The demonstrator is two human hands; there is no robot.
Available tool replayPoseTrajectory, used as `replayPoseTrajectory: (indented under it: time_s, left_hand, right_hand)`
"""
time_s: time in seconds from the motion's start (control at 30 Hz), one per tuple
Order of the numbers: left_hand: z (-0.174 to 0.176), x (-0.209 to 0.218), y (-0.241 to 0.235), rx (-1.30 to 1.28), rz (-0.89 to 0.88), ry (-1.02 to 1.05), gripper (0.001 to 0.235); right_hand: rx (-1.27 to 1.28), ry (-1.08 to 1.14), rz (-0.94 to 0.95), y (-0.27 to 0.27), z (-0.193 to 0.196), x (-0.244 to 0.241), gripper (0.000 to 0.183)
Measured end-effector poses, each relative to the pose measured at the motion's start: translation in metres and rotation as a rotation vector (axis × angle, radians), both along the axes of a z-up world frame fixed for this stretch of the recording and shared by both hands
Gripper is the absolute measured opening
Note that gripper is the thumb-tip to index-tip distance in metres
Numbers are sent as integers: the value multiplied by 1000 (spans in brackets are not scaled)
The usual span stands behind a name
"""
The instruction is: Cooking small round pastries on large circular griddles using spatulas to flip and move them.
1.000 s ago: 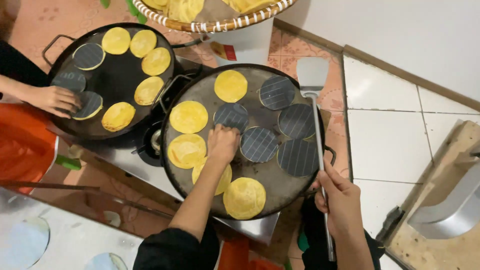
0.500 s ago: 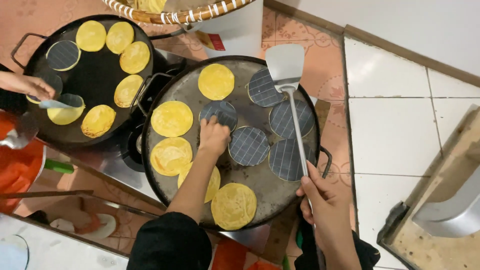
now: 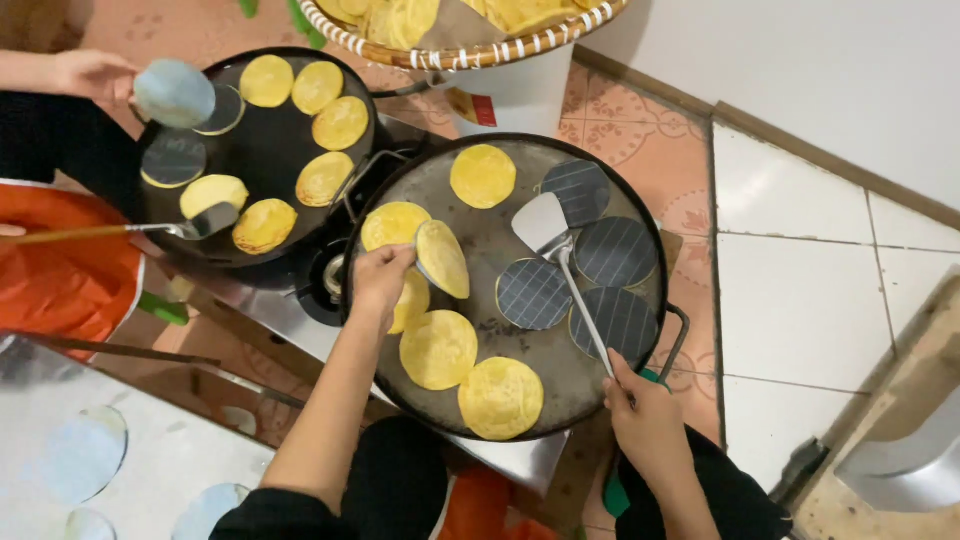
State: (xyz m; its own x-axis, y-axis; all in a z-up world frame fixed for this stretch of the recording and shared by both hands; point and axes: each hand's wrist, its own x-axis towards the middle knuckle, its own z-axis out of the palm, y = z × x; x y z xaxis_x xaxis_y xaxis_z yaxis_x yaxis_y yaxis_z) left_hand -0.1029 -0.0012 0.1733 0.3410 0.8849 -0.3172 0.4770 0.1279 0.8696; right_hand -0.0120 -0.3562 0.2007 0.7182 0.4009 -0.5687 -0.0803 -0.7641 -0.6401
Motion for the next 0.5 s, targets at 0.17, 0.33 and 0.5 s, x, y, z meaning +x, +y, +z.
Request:
replayPoseTrajectory:
  time_s: [0.17,0.33,0.5]
  left_hand:
    - [62,-59,-22,-109,32,-126,19]
    - [84,-119,-41,-141,55,-202,22]
    - [108,-170,-63,-166,108,-185,16]
  right_hand:
    - [-3,-79,66,-27,3,-22,53]
    - [-386,-287,223,-88,1,-25,50]
    - [-657,-1111,479,-116,-5,-26,51]
